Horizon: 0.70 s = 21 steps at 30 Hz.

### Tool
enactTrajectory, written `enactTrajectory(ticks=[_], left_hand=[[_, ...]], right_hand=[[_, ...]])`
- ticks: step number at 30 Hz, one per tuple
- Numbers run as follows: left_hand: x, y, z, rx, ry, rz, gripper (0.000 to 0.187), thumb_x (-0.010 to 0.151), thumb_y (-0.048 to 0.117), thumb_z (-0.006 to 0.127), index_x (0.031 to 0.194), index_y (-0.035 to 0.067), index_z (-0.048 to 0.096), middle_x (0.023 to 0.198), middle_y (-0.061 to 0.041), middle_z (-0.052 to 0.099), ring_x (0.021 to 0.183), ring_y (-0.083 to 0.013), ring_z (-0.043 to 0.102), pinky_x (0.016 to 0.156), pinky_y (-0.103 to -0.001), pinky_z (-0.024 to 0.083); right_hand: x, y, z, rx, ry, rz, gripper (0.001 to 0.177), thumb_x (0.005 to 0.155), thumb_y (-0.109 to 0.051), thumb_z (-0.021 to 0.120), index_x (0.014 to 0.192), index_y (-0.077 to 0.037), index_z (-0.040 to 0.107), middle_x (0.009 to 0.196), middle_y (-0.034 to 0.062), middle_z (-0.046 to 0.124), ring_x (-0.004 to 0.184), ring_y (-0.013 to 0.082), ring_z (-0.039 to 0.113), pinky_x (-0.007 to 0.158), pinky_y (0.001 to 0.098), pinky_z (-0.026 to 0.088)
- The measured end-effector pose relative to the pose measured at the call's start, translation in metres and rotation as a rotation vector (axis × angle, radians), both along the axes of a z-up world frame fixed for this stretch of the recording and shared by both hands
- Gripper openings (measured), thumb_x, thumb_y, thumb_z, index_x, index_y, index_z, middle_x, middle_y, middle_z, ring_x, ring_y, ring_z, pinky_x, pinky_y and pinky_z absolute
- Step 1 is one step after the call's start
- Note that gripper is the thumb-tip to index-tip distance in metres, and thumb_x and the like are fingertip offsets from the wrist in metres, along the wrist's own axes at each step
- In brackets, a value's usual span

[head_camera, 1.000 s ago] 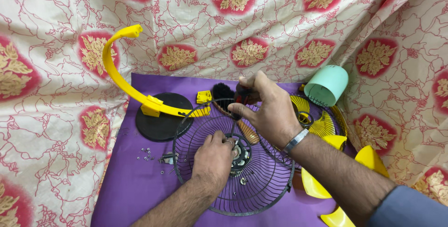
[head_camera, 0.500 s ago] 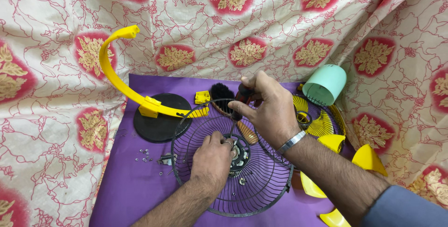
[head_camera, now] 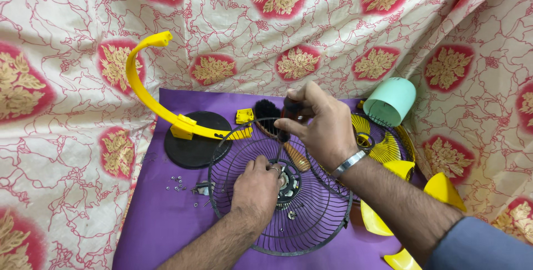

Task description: The person assembles an electric fan by securing the motor housing with a screwdriver, attaching the yellow fan blades, and fitting the front and rear wire cages. The person then places the light green motor cover over the assembly.

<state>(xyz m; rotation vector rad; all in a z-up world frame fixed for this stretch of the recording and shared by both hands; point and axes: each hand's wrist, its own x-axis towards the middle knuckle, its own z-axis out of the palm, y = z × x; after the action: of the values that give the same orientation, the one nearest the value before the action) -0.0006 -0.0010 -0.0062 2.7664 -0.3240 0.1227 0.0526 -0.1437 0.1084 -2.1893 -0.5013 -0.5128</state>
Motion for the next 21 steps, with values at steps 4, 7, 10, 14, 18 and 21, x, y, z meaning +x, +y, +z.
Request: enactTrajectory(ticks=[4, 7, 10, 14, 18, 21], left_hand=[[-0.001, -0.001, 0.002, -0.007, 0.036, 0.011, 0.030, 0.093, 0.030, 0.068, 0.116, 0.011, 0.070, 0.114, -0.008, 0.056, 0.112, -0.0247, 0.057, 0.090, -0.041, 0.055], [-0.002, -0.001, 0.003, 0.022, 0.069, 0.012, 0.029, 0.094, 0.031, 0.067, 0.114, 0.010, 0.070, 0.115, -0.008, 0.056, 0.113, -0.0235, 0.056, 0.092, -0.040, 0.055], [-0.002, 0.000, 0.004, 0.022, 0.066, 0.008, 0.031, 0.094, 0.032, 0.067, 0.114, 0.009, 0.070, 0.115, -0.007, 0.056, 0.114, -0.0220, 0.057, 0.093, -0.039, 0.055], [-0.004, -0.001, 0.005, 0.025, 0.065, 0.017, 0.031, 0.095, 0.032, 0.067, 0.116, 0.010, 0.069, 0.115, -0.007, 0.055, 0.114, -0.0227, 0.056, 0.094, -0.039, 0.055], [-0.003, -0.002, 0.005, 0.035, 0.033, 0.013, 0.032, 0.093, 0.030, 0.068, 0.118, 0.010, 0.068, 0.114, -0.008, 0.056, 0.113, -0.0232, 0.057, 0.091, -0.040, 0.055], [-0.004, -0.002, 0.004, 0.026, 0.035, 0.014, 0.031, 0.093, 0.030, 0.069, 0.117, 0.010, 0.068, 0.113, -0.008, 0.056, 0.112, -0.0229, 0.057, 0.091, -0.040, 0.055]], right_hand=[[-0.004, -0.002, 0.002, -0.048, 0.001, -0.078, 0.049, 0.074, -0.017, 0.095, 0.103, -0.003, 0.058, 0.092, 0.0087, 0.075, 0.082, 0.0163, 0.078, 0.072, 0.0285, 0.063], [0.001, -0.010, 0.006, -0.078, -0.083, 0.114, 0.051, 0.074, -0.013, 0.093, 0.108, -0.001, 0.057, 0.101, 0.0110, 0.073, 0.092, 0.0169, 0.076, 0.076, 0.0286, 0.063], [0.007, -0.017, 0.009, -0.104, -0.095, 0.255, 0.051, 0.074, -0.008, 0.089, 0.112, 0.000, 0.056, 0.115, 0.0127, 0.072, 0.103, 0.0181, 0.073, 0.082, 0.0294, 0.063], [0.006, -0.009, 0.007, -0.018, 0.094, 0.118, 0.051, 0.073, -0.015, 0.090, 0.110, -0.004, 0.057, 0.106, 0.0074, 0.078, 0.094, 0.0136, 0.079, 0.080, 0.0267, 0.065], [-0.006, 0.000, 0.005, -0.062, 0.078, -0.093, 0.052, 0.073, -0.020, 0.093, 0.108, -0.004, 0.058, 0.100, 0.0092, 0.077, 0.089, 0.0147, 0.080, 0.077, 0.0277, 0.064], [-0.009, 0.001, 0.006, -0.235, -0.038, -0.063, 0.056, 0.072, -0.021, 0.097, 0.110, -0.004, 0.061, 0.099, 0.0131, 0.075, 0.087, 0.0208, 0.075, 0.077, 0.0322, 0.061]])
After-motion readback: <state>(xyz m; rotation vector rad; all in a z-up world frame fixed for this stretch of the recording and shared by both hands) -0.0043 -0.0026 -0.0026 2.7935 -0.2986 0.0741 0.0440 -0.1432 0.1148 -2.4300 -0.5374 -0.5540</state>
